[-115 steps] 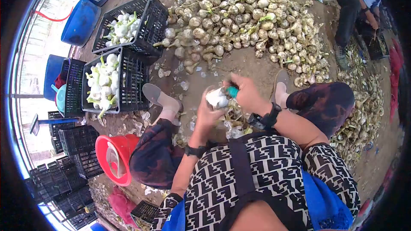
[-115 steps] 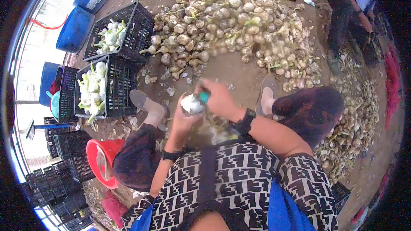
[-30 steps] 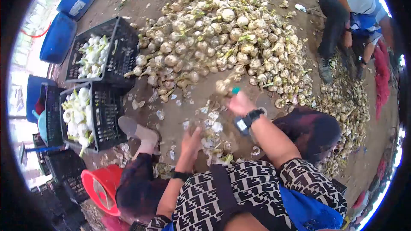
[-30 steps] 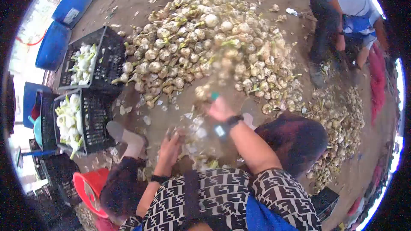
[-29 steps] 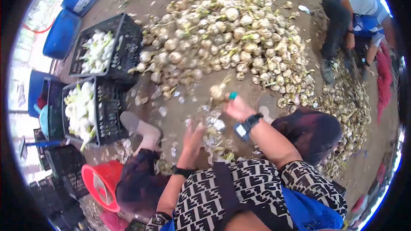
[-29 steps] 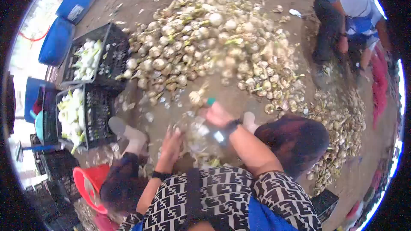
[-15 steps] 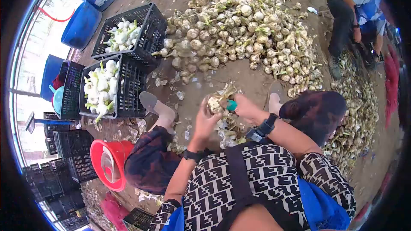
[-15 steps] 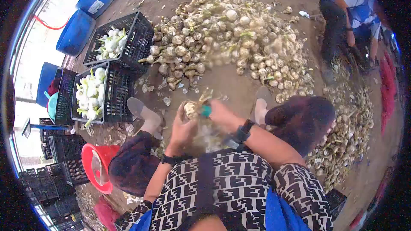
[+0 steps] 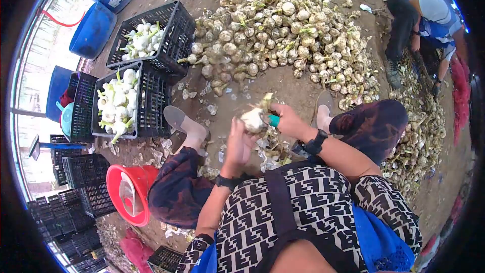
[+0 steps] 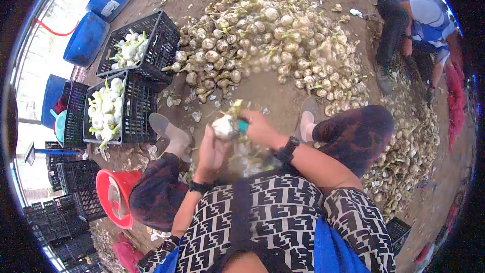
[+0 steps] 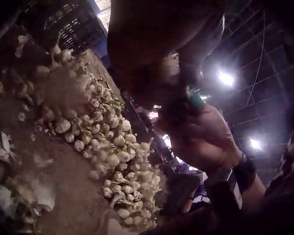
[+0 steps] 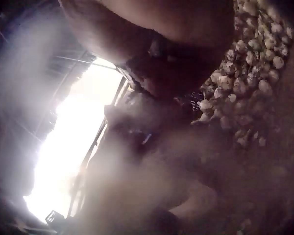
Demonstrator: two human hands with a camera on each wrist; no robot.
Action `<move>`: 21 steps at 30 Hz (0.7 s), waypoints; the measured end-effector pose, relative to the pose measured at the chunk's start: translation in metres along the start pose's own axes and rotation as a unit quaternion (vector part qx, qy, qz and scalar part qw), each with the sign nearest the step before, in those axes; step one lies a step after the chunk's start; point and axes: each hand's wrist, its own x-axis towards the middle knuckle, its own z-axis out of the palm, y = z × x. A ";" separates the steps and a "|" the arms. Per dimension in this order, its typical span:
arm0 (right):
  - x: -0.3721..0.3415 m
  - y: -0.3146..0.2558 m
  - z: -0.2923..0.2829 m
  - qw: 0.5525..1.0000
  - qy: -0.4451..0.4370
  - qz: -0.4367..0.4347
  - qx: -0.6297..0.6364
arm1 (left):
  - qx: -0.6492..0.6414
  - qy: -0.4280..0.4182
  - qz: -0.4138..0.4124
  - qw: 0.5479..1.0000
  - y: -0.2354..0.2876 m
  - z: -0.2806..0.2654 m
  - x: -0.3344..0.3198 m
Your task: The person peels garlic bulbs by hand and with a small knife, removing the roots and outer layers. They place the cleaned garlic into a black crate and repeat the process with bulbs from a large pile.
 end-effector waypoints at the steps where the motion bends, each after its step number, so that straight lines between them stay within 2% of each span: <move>1: -0.001 0.002 0.001 1.000 -0.001 0.001 0.000 | -0.001 0.001 0.000 1.000 0.000 -0.003 0.000; 3: 0.000 0.010 0.003 0.999 0.001 0.006 0.037 | -0.081 -0.020 -0.090 0.992 0.004 -0.004 0.003; 7: 0.001 0.020 0.000 0.996 0.029 0.042 0.071 | -0.072 0.009 -0.085 0.994 -0.002 0.008 0.004; 9: 0.002 0.018 -0.002 0.998 0.045 0.049 0.019 | 0.041 -0.005 -0.001 0.999 -0.010 0.006 0.005; 10: 0.000 0.013 0.000 0.997 0.047 0.050 0.020 | 0.043 -0.005 -0.003 0.999 -0.010 0.006 0.003; 12: -0.004 0.000 0.003 0.997 0.061 0.049 -0.017 | 0.147 0.081 -0.003 0.986 -0.009 0.007 0.001; 13: -0.002 0.013 0.004 0.997 0.064 0.049 -0.015 | 0.150 0.080 -0.004 0.985 -0.008 0.005 0.002; 15: 0.001 0.050 0.007 0.990 0.118 -0.010 -0.071 | 0.035 0.045 -0.018 0.998 -0.007 -0.004 0.004; 16: 0.001 0.034 0.005 0.990 0.120 -0.009 -0.069 | 0.037 0.045 -0.020 0.998 -0.007 -0.007 0.004; 18: 0.002 0.002 -0.005 0.993 0.046 0.009 -0.104 | -0.034 -0.001 -0.061 0.998 -0.006 -0.012 0.001; 19: 0.012 0.026 0.000 0.989 0.124 -0.042 -0.073 | -0.037 -0.014 -0.081 0.996 -0.005 -0.011 -0.002; 20: 0.014 0.047 -0.010 0.989 0.126 -0.041 -0.072 | -0.036 -0.014 -0.083 0.996 -0.003 -0.008 -0.004; 21: 0.019 0.043 -0.020 0.974 0.176 -0.030 -0.140 | -0.026 -0.017 -0.099 0.995 -0.001 -0.003 -0.007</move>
